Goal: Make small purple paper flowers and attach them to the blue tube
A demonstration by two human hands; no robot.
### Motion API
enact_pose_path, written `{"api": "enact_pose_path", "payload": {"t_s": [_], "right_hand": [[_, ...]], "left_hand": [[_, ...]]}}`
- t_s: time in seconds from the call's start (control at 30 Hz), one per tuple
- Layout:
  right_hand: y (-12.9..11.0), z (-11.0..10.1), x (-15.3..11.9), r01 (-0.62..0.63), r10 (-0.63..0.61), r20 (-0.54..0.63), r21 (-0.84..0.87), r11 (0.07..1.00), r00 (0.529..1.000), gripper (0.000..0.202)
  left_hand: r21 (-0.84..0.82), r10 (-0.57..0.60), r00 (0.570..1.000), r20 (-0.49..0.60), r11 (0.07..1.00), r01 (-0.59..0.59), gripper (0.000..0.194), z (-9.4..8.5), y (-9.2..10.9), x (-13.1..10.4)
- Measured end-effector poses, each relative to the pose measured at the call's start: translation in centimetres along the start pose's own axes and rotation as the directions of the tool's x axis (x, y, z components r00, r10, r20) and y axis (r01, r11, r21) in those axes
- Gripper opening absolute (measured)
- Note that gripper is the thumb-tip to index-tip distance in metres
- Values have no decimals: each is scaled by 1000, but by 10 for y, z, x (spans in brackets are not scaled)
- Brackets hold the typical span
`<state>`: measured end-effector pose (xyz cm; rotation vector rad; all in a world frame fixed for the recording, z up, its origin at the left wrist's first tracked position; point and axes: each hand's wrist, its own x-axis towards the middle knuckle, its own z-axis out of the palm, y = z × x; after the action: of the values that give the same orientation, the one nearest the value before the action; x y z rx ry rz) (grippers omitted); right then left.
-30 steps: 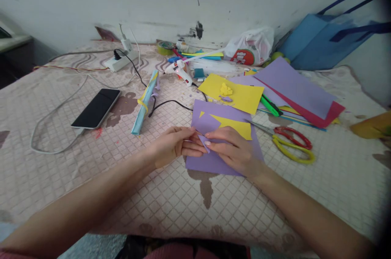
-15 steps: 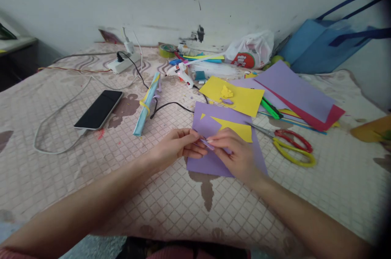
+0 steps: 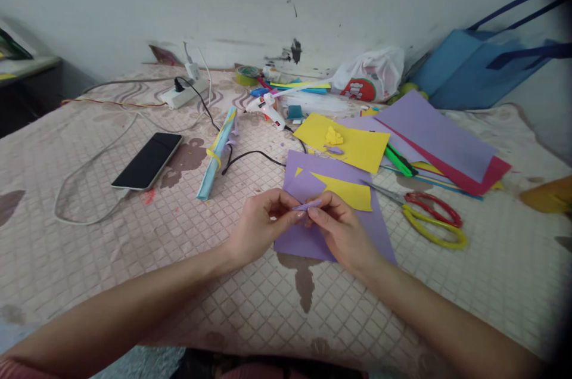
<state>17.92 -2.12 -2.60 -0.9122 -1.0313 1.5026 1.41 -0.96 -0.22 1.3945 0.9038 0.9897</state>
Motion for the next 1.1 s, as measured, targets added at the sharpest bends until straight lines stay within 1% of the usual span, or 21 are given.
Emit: {"api": "enact_pose_path", "payload": {"t_s": [0.13,0.27,0.33,0.5,0.63,0.73,0.8,0.87,0.97,1.1], "right_hand": [[-1,2,-2,-21,21,-5,-29,999,1000,10],[1,-1,-2,-32,32,1,-69,997,999,12],[0,-2,-1,-26,28,10,-122,992,1000,13],[-11,-2,-1,70,-59,42,-359,931,997,11],[-20,-1,-1,117,-98,66,-440,890,993,10],[-22,-1,-1,114,-90,75,-466,877,993,11],[-21,-1,0,95,-69,76,-438,894,995,13],[-18,-1,1,78,-58,66,-357,931,996,16],[-13,-1,2,56,-50,34,-199,978,998,18],[-7,-1,4,3,-2,20,-48,999,1000,17]], "left_hand": [[-14,4,999,38,1000,-4,13,0,0,0],[37,-5,998,56,999,3,15,1,0,0],[38,-8,998,66,999,5,17,1,0,0],[7,-76,989,124,997,76,20,-3,-2,2],[15,-127,981,149,992,126,22,-5,0,3],[47,-130,981,144,991,125,22,-4,2,1],[101,-108,987,119,990,96,22,-2,2,0],[119,-81,992,92,990,70,20,-1,1,0],[25,-74,994,75,997,73,19,1,-1,1],[-74,-91,992,85,992,97,19,1,-3,3]]}}
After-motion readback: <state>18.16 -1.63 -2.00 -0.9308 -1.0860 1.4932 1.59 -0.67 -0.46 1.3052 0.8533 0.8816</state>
